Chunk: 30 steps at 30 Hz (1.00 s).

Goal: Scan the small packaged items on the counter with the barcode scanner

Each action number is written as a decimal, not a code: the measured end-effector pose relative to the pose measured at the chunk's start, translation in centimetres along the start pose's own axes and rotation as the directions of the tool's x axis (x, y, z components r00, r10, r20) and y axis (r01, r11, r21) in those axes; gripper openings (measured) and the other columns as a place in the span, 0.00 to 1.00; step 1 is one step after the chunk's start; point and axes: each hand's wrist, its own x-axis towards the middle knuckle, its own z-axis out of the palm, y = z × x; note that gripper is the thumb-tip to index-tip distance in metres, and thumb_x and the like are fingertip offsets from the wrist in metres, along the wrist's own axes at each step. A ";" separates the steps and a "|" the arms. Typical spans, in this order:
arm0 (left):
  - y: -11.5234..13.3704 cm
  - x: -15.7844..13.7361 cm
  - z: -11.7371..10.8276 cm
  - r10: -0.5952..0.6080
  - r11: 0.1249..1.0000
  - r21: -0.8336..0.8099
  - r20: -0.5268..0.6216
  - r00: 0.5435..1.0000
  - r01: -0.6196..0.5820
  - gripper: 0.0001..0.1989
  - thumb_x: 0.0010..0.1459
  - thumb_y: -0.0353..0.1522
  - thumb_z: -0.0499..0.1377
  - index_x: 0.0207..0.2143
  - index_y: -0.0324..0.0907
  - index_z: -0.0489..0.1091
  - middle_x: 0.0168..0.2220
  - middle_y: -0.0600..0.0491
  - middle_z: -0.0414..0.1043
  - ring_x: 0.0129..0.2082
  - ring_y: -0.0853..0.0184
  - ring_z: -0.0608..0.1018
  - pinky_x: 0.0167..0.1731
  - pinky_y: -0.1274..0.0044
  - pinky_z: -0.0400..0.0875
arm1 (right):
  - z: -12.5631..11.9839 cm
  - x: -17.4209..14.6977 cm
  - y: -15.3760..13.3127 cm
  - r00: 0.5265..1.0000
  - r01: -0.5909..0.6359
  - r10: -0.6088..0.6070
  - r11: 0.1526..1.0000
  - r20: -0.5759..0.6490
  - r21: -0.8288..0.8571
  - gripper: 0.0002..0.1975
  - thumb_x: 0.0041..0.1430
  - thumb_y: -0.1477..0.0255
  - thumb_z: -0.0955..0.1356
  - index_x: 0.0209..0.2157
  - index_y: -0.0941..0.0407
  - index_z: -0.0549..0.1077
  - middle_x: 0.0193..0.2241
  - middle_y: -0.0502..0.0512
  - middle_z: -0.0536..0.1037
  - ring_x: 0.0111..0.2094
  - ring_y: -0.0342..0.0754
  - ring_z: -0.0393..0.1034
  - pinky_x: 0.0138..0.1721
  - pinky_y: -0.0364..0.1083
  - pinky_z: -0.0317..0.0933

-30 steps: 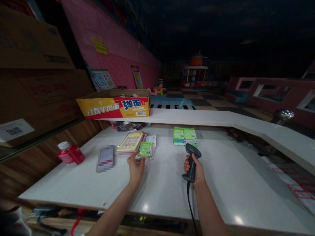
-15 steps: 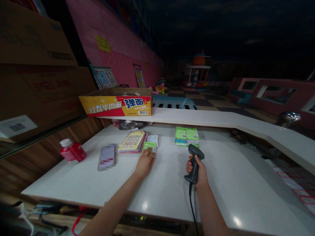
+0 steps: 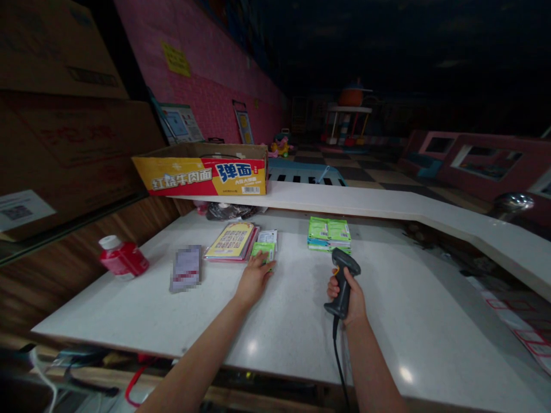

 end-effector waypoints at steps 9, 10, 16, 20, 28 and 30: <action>0.2 0.2 -0.1 -0.006 1.000 -0.005 -0.039 0.999 0.006 0.19 0.56 0.22 0.56 0.47 0.45 0.76 0.60 0.48 0.66 0.65 0.57 0.60 0.65 0.61 0.53 | -0.1 0.2 0.0 1.000 0.006 -0.006 1.000 0.000 -0.009 0.16 0.47 0.63 0.75 0.32 0.56 0.71 0.19 0.45 0.64 0.16 0.38 0.57 0.15 0.37 0.57; 0.1 0.2 -0.1 0.002 1.000 -0.009 -0.042 0.999 -0.002 0.19 0.56 0.22 0.56 0.47 0.44 0.76 0.60 0.48 0.66 0.65 0.57 0.60 0.64 0.61 0.55 | 0.0 0.2 0.0 1.000 0.008 -0.008 1.000 0.002 -0.004 0.16 0.47 0.63 0.76 0.32 0.56 0.71 0.19 0.45 0.65 0.16 0.38 0.58 0.15 0.37 0.57; 0.8 0.2 -0.5 0.098 0.995 -0.016 -0.107 0.989 -0.101 0.15 0.57 0.27 0.57 0.46 0.43 0.75 0.55 0.45 0.70 0.60 0.56 0.67 0.60 0.61 0.63 | 0.4 0.4 0.1 1.000 0.024 -0.023 0.999 -0.009 0.027 0.16 0.47 0.63 0.75 0.32 0.56 0.71 0.19 0.45 0.66 0.16 0.37 0.57 0.15 0.36 0.56; 2.6 1.8 -0.2 0.100 0.993 -0.045 -0.123 0.987 -0.106 0.13 0.56 0.28 0.58 0.43 0.43 0.76 0.49 0.45 0.74 0.52 0.57 0.73 0.55 0.63 0.67 | 0.4 0.8 0.2 0.999 0.036 -0.036 0.999 -0.006 0.030 0.16 0.47 0.62 0.75 0.32 0.56 0.70 0.18 0.45 0.67 0.16 0.37 0.57 0.14 0.36 0.57; 7.4 9.3 2.7 0.000 0.976 -0.218 -0.114 0.993 -0.025 0.10 0.55 0.26 0.58 0.38 0.40 0.77 0.39 0.46 0.78 0.41 0.61 0.77 0.46 0.69 0.70 | 0.8 0.6 -0.1 0.992 0.115 -0.114 0.993 -0.046 0.028 0.19 0.44 0.61 0.77 0.31 0.56 0.70 0.18 0.45 0.67 0.16 0.37 0.58 0.14 0.36 0.57; 9.0 11.5 3.5 0.000 0.980 -0.196 -0.101 0.995 -0.020 0.09 0.55 0.26 0.58 0.37 0.40 0.77 0.38 0.46 0.78 0.40 0.61 0.77 0.47 0.70 0.68 | 0.8 0.6 -0.2 0.990 0.131 -0.127 0.990 -0.068 0.055 0.19 0.44 0.61 0.77 0.31 0.56 0.70 0.18 0.44 0.67 0.16 0.37 0.58 0.14 0.37 0.57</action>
